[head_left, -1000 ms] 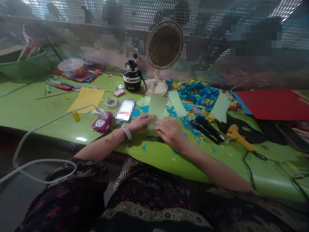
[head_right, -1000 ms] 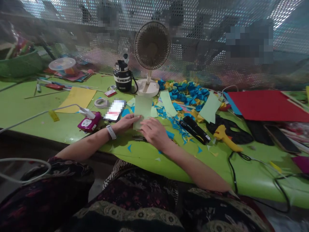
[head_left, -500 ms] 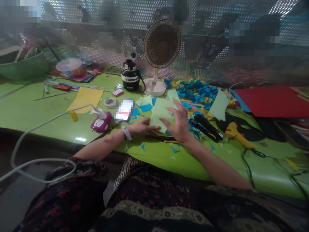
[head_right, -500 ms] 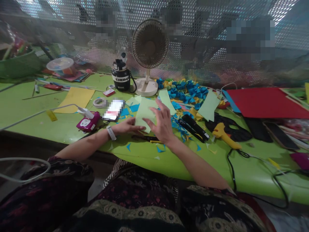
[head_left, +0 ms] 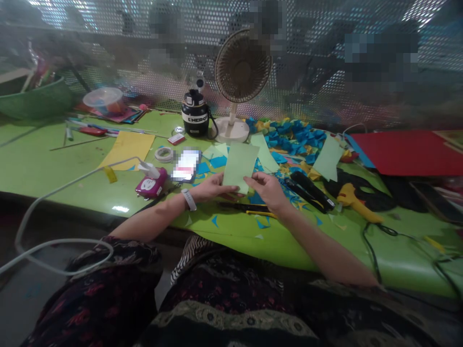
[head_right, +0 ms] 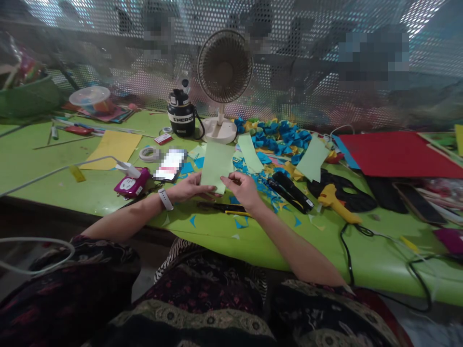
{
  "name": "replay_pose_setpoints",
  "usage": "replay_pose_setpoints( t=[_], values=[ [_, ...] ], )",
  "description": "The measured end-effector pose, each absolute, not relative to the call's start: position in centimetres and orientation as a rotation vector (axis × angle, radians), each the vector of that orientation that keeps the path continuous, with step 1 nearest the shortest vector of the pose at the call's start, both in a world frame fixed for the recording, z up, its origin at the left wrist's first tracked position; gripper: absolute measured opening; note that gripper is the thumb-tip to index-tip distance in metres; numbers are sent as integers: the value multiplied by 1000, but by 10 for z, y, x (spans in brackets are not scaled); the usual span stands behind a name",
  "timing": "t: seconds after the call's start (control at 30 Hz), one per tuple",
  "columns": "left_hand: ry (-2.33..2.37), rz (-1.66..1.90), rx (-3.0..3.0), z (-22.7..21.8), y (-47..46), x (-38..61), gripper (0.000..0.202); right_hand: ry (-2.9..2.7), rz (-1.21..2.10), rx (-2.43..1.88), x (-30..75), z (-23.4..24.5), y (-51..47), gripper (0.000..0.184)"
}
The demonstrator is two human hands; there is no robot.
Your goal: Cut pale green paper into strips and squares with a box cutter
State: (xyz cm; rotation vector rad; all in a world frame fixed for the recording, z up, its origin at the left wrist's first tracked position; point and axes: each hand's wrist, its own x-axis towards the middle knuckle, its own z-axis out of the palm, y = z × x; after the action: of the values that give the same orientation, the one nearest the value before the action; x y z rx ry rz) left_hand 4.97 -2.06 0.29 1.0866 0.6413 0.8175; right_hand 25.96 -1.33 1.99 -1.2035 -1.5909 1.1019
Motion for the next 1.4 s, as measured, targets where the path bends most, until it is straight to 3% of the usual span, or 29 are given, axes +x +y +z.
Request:
replay_pose_setpoints(
  t=[0.43, 1.4],
  values=[
    [759, 1012, 1204, 0, -11, 45, 46, -1531, 1162, -1228, 258, 28, -15, 57],
    [807, 1031, 1215, 1, -12, 45, 39, -1516, 1242, -1197, 261, 20, -11, 52]
  ],
)
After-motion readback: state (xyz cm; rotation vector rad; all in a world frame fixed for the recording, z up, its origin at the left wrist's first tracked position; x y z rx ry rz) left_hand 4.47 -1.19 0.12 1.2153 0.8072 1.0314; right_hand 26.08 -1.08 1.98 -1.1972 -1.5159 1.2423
